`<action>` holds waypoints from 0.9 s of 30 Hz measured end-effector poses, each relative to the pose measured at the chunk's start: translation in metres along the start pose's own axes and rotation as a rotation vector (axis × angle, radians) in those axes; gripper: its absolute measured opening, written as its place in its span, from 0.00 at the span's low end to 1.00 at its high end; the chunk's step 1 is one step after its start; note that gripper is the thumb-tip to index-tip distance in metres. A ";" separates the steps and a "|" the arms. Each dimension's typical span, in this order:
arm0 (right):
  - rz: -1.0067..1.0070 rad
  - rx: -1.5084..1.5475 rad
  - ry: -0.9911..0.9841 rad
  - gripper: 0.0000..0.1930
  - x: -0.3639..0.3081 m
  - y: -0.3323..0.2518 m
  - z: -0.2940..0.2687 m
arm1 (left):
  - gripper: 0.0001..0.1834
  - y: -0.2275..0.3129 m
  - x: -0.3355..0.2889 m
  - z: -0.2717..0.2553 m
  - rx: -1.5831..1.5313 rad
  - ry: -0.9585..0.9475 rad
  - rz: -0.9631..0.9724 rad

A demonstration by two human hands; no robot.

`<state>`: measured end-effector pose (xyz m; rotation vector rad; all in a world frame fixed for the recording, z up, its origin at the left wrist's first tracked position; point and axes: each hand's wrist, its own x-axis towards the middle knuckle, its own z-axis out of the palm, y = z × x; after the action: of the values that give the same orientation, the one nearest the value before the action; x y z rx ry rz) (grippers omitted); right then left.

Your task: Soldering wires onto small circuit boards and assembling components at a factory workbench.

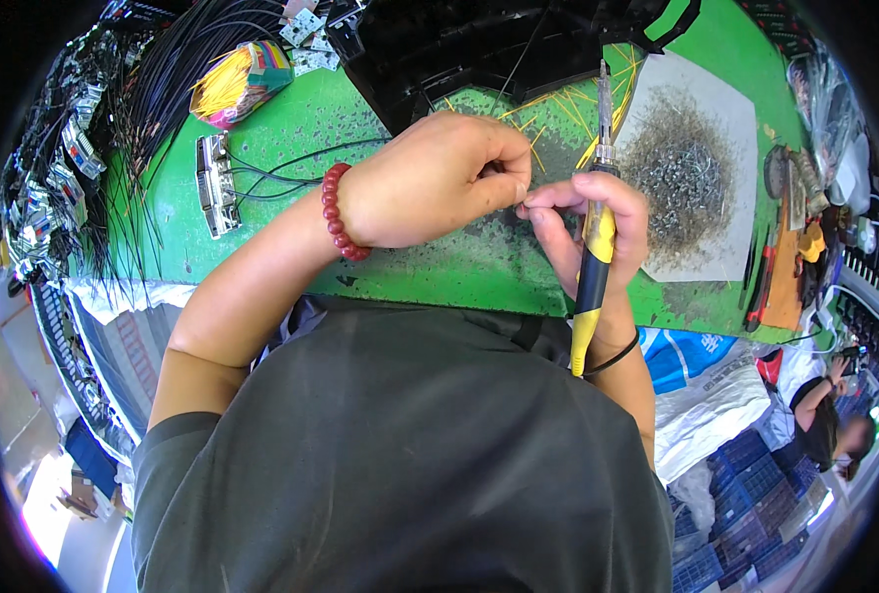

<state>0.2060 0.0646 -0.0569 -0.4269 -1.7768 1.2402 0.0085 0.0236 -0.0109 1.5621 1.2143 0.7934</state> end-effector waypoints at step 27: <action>0.341 -0.051 0.297 0.15 -0.063 -0.025 -0.030 | 0.05 -0.012 0.000 0.032 0.569 0.213 0.006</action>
<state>0.2697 0.0267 -0.0618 -0.9254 -1.5232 1.2856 0.0335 0.0148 -0.0322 1.9675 1.6953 0.6599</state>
